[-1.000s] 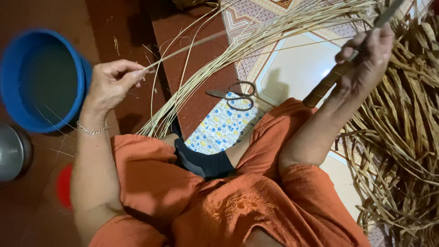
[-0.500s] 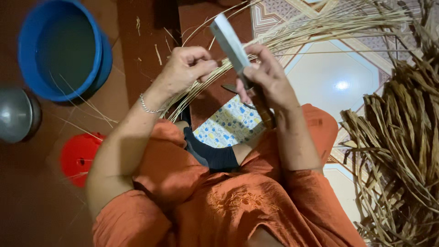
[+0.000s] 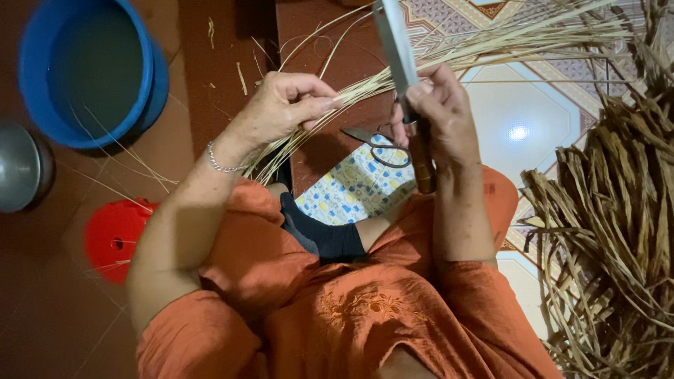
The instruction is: The person sits cross-legged and processes dried plant strips by hand, separating bundles and using a knife to split and smooth individual strands. The person repeatedly aligns and trims the strips, working with a pile of material on the floor.
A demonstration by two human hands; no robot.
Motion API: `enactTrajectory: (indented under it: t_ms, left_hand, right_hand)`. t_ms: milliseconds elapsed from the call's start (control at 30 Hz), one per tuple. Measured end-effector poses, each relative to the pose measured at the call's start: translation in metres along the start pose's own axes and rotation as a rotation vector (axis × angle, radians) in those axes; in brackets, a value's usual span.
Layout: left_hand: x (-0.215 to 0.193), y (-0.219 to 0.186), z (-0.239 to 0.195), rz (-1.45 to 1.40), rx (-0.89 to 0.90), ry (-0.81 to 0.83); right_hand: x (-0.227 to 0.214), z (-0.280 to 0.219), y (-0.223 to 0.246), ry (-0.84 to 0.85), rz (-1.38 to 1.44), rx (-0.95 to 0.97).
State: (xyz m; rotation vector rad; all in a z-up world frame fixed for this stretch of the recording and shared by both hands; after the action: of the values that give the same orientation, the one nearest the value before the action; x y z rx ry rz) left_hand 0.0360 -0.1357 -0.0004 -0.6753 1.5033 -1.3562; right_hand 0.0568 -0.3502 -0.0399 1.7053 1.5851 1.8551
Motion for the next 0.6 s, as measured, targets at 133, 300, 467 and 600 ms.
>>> enactTrajectory:
  t_ms: [133, 300, 467, 600]
  left_hand:
    - [-0.009, 0.0, -0.005, -0.043, -0.041, -0.01]
    - [-0.026, -0.003, -0.01, -0.092, -0.018, -0.026]
    - [-0.046, 0.0, -0.017, 0.017, -0.052, -0.053]
    - [-0.059, -0.002, -0.022, -0.007, -0.047, -0.081]
  right_hand:
    - [-0.021, -0.004, 0.009, -0.05, 0.01, -0.065]
    - [-0.043, -0.008, 0.02, -0.061, 0.02, -0.154]
    - [-0.064, -0.013, 0.026, -0.086, 0.06, -0.195]
    - [-0.08, -0.017, 0.032, -0.106, 0.074, -0.232]
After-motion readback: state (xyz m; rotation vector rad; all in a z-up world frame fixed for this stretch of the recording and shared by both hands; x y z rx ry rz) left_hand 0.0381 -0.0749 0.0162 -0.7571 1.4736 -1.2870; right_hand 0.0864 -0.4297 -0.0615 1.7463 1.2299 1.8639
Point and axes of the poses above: each hand's wrist, its own z-axis towards the middle knuckle, its own x-axis out of the palm, y = z × x, the point moved 8 cm from there along z, towards the middle knuckle, and after that the axes turned 15 degrees about x, right-handed, at the moved point
